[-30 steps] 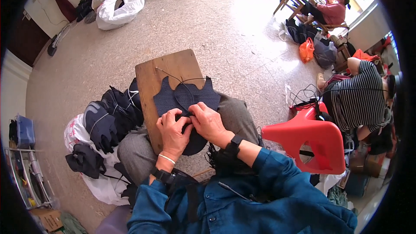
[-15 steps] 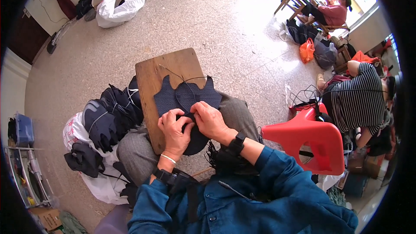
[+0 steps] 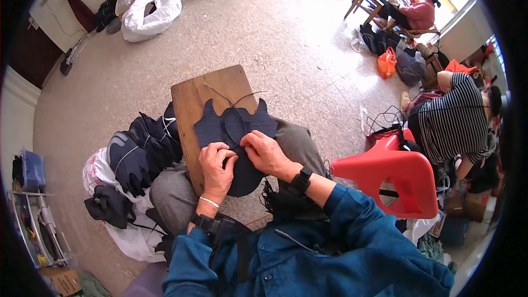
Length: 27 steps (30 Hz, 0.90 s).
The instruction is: Manually threading laces or decorative elements through the upper component of a shoe.
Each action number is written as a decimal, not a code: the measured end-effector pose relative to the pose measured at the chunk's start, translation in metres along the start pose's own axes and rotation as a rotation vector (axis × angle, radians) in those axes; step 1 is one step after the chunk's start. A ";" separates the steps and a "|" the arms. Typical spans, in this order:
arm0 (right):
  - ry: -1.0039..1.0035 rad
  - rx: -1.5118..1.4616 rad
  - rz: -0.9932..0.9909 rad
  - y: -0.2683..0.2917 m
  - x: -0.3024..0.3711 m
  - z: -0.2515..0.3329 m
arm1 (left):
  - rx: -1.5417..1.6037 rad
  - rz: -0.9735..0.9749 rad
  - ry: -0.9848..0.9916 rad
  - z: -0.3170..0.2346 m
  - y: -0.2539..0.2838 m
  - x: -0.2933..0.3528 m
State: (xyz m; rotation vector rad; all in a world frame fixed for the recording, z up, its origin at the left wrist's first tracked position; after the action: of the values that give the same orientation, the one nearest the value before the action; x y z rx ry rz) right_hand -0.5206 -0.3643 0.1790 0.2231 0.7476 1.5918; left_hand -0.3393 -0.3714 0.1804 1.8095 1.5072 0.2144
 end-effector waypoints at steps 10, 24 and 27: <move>0.089 0.167 0.059 -0.004 -0.016 0.006 | 0.037 -0.128 0.095 0.001 0.002 0.005; -0.145 0.263 -0.033 -0.013 -0.028 0.000 | 0.000 -0.127 0.071 0.002 -0.002 0.005; -0.144 0.264 -0.048 -0.015 -0.026 0.001 | 0.033 -0.134 0.084 0.003 -0.002 0.004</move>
State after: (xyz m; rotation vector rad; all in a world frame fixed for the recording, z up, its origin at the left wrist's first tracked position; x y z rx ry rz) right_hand -0.5032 -0.3890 0.1781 0.5031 0.8432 1.4131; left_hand -0.3377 -0.3691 0.1755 1.7363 1.6936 0.2031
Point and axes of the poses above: each hand's wrist, its own x-axis away from the middle knuckle, its own y-axis out of the back of the hand, z = x × y, the point moved 1 cm from there along -x, towards the middle knuckle, and after that the axes turned 3 degrees about y, right-handed, at the moved point
